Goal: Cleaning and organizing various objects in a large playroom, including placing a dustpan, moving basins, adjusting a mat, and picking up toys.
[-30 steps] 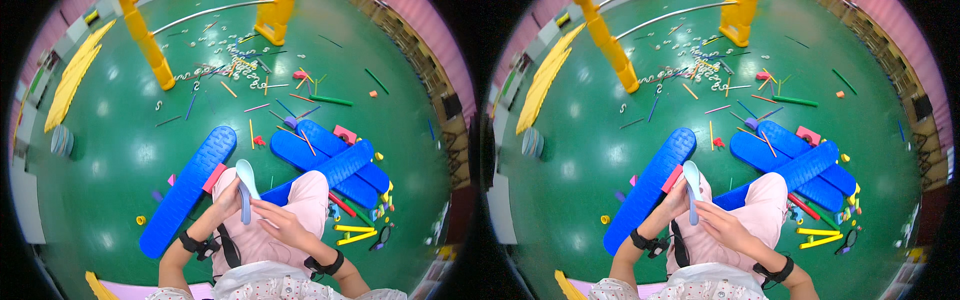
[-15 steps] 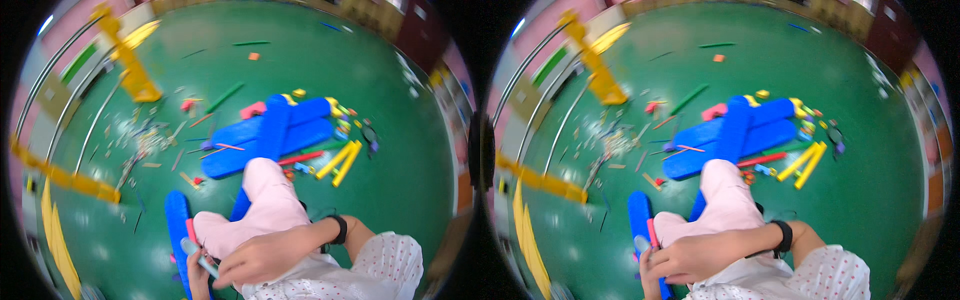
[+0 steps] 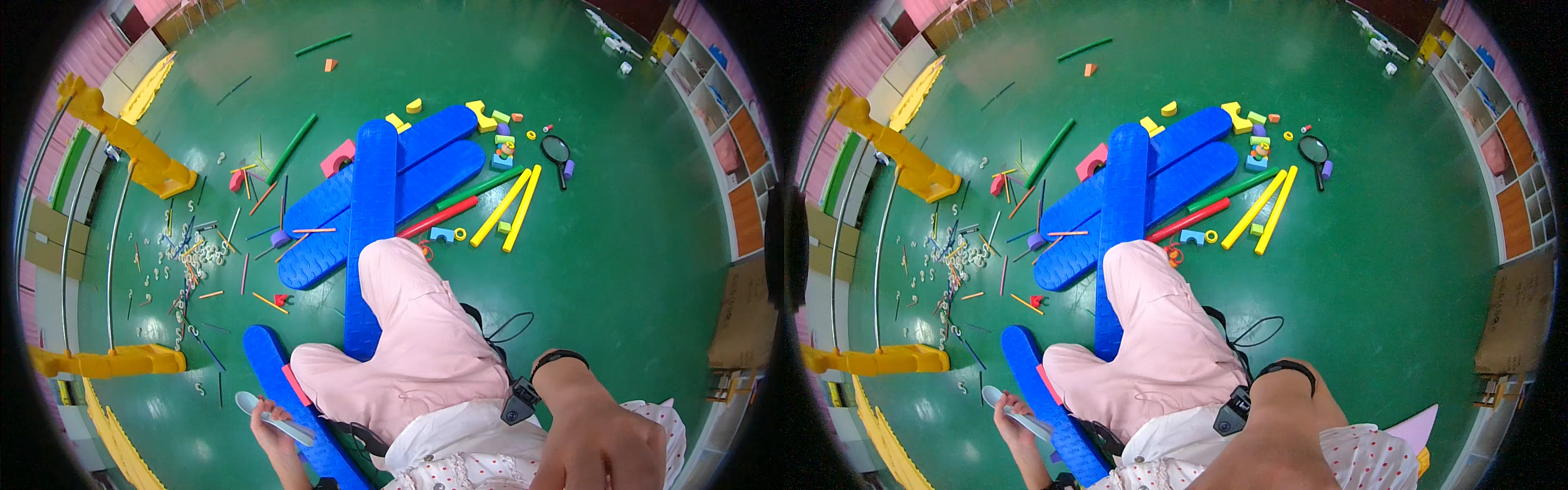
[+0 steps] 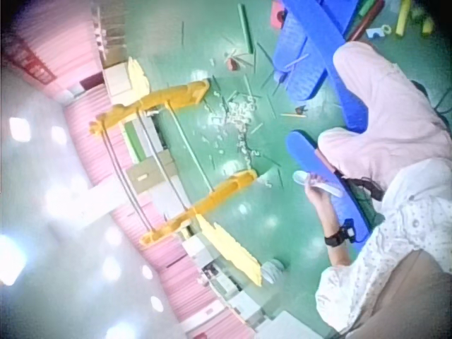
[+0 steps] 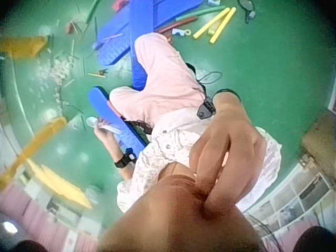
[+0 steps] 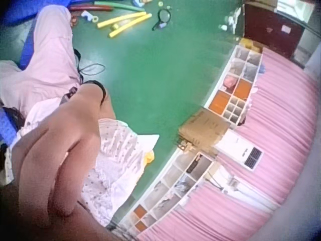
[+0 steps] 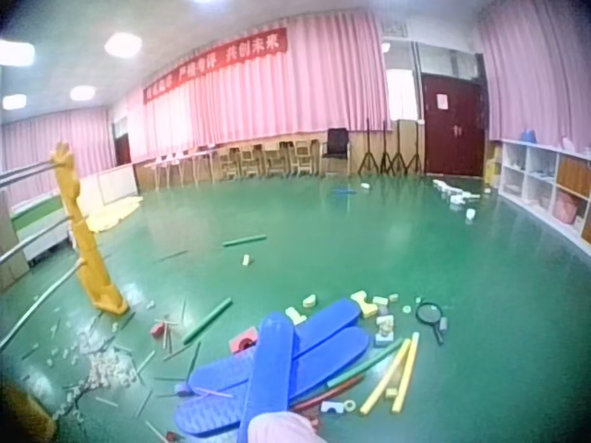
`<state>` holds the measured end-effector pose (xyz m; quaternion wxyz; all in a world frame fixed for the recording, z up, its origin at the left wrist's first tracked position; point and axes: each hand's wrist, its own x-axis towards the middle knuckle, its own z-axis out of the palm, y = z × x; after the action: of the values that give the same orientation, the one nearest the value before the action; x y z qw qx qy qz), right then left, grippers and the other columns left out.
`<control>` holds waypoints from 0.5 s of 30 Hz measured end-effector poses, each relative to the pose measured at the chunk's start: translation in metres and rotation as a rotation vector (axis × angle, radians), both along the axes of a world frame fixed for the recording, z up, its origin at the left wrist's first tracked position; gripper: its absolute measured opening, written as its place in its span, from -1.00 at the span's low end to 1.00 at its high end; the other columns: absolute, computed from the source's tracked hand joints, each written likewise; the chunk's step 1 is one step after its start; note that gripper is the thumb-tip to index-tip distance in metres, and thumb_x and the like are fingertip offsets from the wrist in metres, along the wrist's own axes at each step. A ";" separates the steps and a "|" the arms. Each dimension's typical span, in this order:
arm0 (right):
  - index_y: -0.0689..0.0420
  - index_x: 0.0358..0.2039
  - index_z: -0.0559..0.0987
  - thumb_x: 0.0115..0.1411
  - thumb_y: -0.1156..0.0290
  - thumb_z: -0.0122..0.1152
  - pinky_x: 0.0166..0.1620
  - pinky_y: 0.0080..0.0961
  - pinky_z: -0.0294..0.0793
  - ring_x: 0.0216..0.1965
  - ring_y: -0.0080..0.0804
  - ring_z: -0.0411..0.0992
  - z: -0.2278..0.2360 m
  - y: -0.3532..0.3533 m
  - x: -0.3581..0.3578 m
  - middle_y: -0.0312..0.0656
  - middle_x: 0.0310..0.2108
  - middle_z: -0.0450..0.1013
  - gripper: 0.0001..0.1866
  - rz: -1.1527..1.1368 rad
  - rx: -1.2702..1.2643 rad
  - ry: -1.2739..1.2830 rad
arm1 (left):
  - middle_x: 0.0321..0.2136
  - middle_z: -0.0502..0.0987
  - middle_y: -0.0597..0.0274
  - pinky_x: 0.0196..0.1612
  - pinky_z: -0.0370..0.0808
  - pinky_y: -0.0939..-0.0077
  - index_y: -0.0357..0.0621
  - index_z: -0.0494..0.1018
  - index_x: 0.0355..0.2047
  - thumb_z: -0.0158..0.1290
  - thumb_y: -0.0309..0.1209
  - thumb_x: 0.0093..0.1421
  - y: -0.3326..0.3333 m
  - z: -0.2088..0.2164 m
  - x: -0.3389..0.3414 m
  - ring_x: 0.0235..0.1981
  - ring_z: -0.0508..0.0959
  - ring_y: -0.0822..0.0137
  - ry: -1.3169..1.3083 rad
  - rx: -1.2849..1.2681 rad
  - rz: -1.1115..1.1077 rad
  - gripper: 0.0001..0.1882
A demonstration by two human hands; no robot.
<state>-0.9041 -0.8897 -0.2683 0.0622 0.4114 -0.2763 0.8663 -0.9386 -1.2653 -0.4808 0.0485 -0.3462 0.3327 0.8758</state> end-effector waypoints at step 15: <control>0.21 -0.36 0.40 -0.04 0.53 0.00 -0.33 -0.51 0.33 -0.35 -0.35 0.32 -0.046 0.056 -0.099 -0.07 -0.21 0.23 -0.82 -0.107 0.680 -0.309 | -0.60 0.30 0.38 -0.67 0.26 0.69 -0.12 0.25 -0.26 -0.07 -0.46 0.03 -0.033 0.018 0.001 -0.71 0.24 0.57 -0.207 -0.017 0.028 -0.77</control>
<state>-1.0028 -0.8341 -0.3142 -0.0752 0.2577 -0.5756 0.7724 -0.9375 -1.2987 -0.4625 0.0676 -0.4397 0.3284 0.8332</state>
